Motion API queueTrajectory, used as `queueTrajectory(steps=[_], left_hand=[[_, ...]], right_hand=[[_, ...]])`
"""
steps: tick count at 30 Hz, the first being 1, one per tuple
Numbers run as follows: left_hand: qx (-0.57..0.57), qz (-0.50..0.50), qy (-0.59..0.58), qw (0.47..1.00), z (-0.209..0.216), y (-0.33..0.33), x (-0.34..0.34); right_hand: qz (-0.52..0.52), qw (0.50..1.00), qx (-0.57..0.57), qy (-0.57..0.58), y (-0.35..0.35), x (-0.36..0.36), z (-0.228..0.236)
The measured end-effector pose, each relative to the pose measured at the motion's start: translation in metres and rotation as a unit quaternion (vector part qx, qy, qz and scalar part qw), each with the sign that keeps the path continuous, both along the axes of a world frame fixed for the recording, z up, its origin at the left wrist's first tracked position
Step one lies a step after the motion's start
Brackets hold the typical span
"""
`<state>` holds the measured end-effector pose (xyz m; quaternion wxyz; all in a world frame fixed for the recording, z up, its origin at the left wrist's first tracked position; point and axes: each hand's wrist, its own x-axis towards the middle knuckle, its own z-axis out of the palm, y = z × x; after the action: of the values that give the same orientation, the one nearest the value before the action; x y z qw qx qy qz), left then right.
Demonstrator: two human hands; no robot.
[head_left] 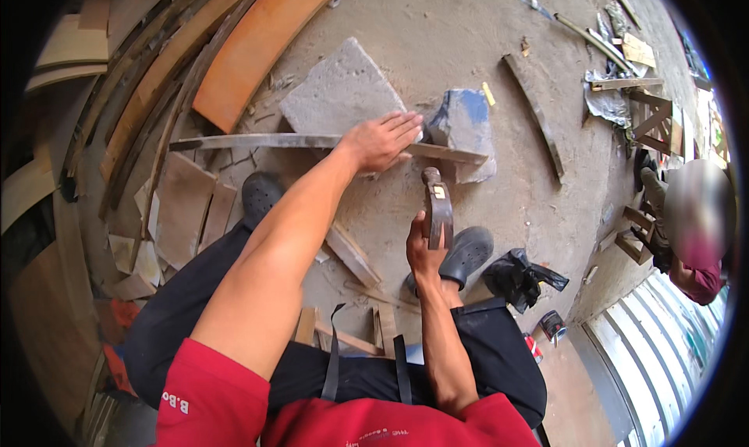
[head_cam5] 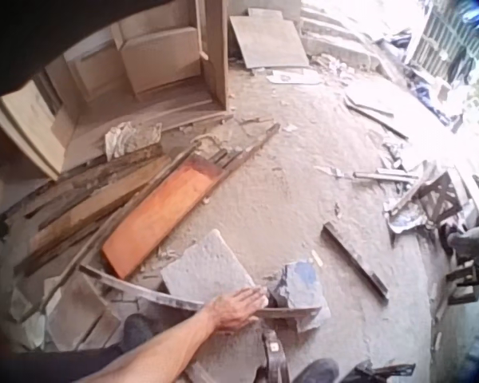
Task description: The person sits on the floor and uses a hammer to strike a long metal bar resting on concrete blocks. They repeatedly reposition the bar and strike it to straighten or shape it. Another person is visible in the background working with wood.
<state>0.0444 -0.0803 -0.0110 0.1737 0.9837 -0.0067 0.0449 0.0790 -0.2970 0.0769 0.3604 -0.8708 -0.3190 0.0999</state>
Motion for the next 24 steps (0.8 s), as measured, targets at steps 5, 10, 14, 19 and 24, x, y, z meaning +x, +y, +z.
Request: queueTrajectory(steps=[5, 10, 14, 19, 24], left_hand=[[0.013, 0.001, -0.012, 1.0, 0.001, 0.007, 0.011], [0.034, 0.009, 0.003, 0.999, 0.007, 0.013, 0.006], [0.043, -0.003, -0.006, 0.999, 0.011, 0.011, 0.011], [0.035, 0.007, -0.003, 0.999, 0.012, 0.014, 0.01], [0.028, -0.002, 0.017, 0.999, 0.014, 0.014, 0.012]], right_hand=[[-0.069, 0.989, -0.131, 0.021, -0.019, 0.01, -0.045], [-0.048, 0.995, -0.076, 0.04, -0.012, 0.022, -0.008], [-0.076, 0.994, -0.057, 0.059, -0.02, 0.012, -0.035], [-0.071, 0.996, 0.045, 0.017, -0.014, -0.007, -0.017], [-0.099, 0.988, 0.084, 0.079, -0.016, -0.011, -0.046]])
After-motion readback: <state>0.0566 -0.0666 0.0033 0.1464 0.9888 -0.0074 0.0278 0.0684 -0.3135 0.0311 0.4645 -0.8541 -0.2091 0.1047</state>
